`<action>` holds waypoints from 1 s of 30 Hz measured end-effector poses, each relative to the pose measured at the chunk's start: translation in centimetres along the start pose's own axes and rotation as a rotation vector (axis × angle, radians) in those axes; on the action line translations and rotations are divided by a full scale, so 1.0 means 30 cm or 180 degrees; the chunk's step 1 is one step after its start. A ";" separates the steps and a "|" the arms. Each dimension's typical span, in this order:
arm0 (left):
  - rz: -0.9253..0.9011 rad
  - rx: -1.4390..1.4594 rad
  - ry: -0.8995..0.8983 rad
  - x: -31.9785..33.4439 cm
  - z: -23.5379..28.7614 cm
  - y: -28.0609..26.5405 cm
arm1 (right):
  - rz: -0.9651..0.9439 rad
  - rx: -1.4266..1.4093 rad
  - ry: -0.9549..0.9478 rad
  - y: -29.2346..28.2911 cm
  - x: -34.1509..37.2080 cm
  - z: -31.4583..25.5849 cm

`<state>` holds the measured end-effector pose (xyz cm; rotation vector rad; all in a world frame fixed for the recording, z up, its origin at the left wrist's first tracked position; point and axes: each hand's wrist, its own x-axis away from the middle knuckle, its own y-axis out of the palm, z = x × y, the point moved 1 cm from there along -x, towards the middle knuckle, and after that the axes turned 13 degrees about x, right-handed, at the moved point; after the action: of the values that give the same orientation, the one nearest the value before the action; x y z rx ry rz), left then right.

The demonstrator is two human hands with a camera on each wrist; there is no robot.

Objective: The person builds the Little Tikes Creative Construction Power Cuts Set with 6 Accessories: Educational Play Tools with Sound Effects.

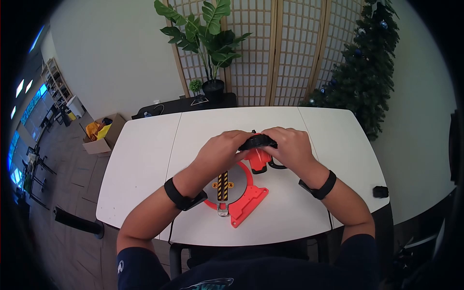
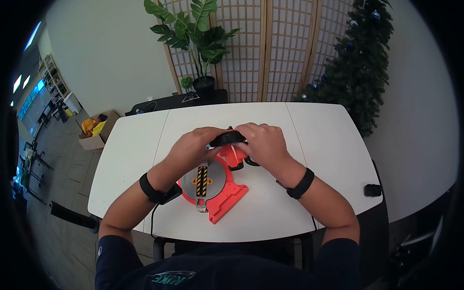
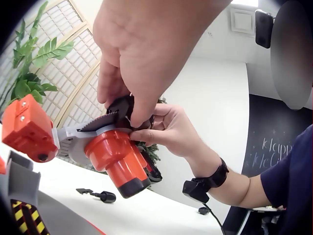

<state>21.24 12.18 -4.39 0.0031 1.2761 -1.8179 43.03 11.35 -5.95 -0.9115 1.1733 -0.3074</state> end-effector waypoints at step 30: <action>0.0460 -0.0183 -0.1128 -0.049 -0.375 -0.114 | -0.3137 -0.0467 -0.0622 0.077 0.236 -0.168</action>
<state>14.77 21.91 -6.44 -0.2424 1.0470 -1.5741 40.82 5.96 -12.80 -1.5745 0.4930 -0.9041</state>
